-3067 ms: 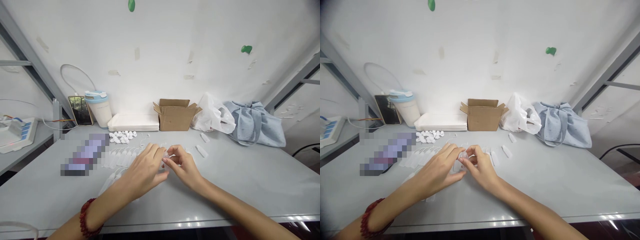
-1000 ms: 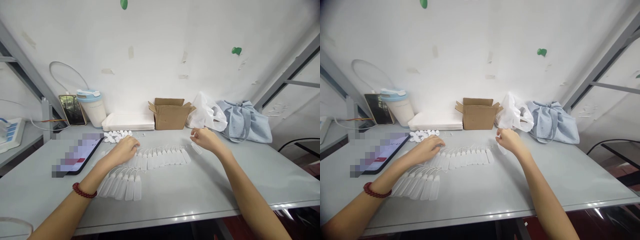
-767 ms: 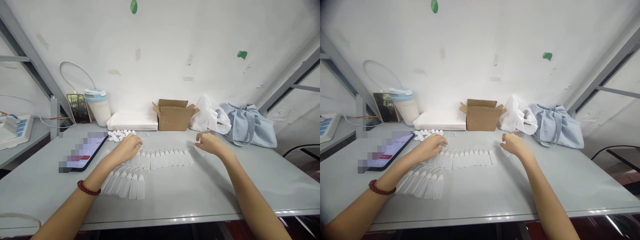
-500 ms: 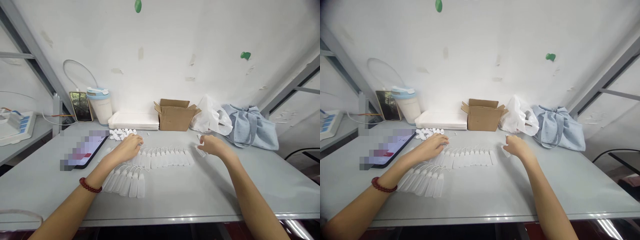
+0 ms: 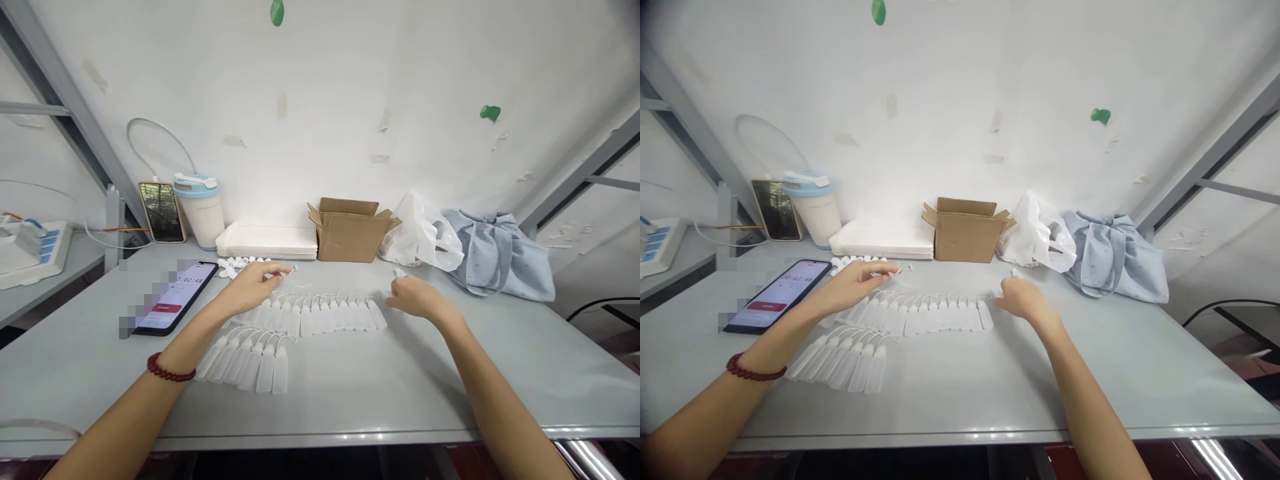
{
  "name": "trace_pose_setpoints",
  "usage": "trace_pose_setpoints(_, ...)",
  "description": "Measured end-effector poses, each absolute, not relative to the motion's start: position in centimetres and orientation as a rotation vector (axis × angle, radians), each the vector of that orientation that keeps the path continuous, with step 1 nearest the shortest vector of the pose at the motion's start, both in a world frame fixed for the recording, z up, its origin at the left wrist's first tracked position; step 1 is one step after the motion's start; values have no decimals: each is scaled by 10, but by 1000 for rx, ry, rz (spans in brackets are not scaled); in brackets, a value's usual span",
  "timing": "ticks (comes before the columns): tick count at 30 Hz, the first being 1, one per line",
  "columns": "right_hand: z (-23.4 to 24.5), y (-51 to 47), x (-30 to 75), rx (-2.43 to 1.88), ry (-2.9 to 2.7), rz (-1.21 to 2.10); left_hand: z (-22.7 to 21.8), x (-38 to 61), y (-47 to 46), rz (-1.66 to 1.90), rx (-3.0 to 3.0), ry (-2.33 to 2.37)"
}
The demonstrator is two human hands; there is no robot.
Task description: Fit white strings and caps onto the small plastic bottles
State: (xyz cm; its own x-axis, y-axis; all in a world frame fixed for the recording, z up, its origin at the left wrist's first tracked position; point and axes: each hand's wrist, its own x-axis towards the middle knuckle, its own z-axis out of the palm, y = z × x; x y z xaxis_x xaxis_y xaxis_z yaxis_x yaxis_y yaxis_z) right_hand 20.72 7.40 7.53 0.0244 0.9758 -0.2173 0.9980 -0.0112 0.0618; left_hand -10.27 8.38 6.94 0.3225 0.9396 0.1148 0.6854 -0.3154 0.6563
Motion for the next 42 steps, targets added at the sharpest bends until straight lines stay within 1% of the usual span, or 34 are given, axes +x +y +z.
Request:
trace_pose_setpoints(4, 73, 69, 192, 2194, 2272, 94, 72, -97, 78, 803, 1953, 1378)
trace_pose_setpoints(6, 71, 64, 182, 2206, 2525, 128, 68, -93, 75, 838, 1960, 1320)
trace_pose_setpoints(7, 70, 61, 176, 2182, 2683, 84, 65, -90, 74, 849, 1981, 1283)
trace_pose_setpoints(8, 69, 56, 170, 2119, 2859, -17, 63, -87, 72, 851, 2009, 1249)
trace_pose_setpoints(9, 69, 51, 164, 2002, 3034, -224, 62, -85, 69, 847, 2042, 1222)
trace_pose_setpoints(11, 69, 39, 150, 1640, 3182, -919, 62, -79, 63, 824, 2109, 1185)
trace_pose_setpoints(12, 68, 33, 144, 1480, 3126, -1228, 62, -77, 59, 810, 2140, 1166)
trace_pose_setpoints(13, 67, 28, 139, 1425, 3055, -1412, 64, -75, 56, 799, 2166, 1140)
trace_pose_setpoints(15, 64, 23, 132, 1429, 2961, -1579, 66, -73, 50, 788, 2201, 1082)
trace_pose_setpoints(18, 58, 25, 129, 1547, 2916, -1676, 68, -72, 44, 779, 2228, 1018)
trace_pose_setpoints(23, 54, 36, 134, 1638, 2758, -2015, 69, -72, 41, 839, 2244, 979)
trace_pose_setpoints(29, 54, 34, 134, 1593, 2797, -2053, 71, -71, 39, 936, 2237, 993)
trace_pose_setpoints(34, 52, 35, 134, 1655, 2820, -2081, 68, -71, 40, 1081, 2264, 942)
trace_pose_setpoints(42, 53, 35, 135, 1699, 2812, -2136, 63, -70, 37, 1138, 2453, 891)
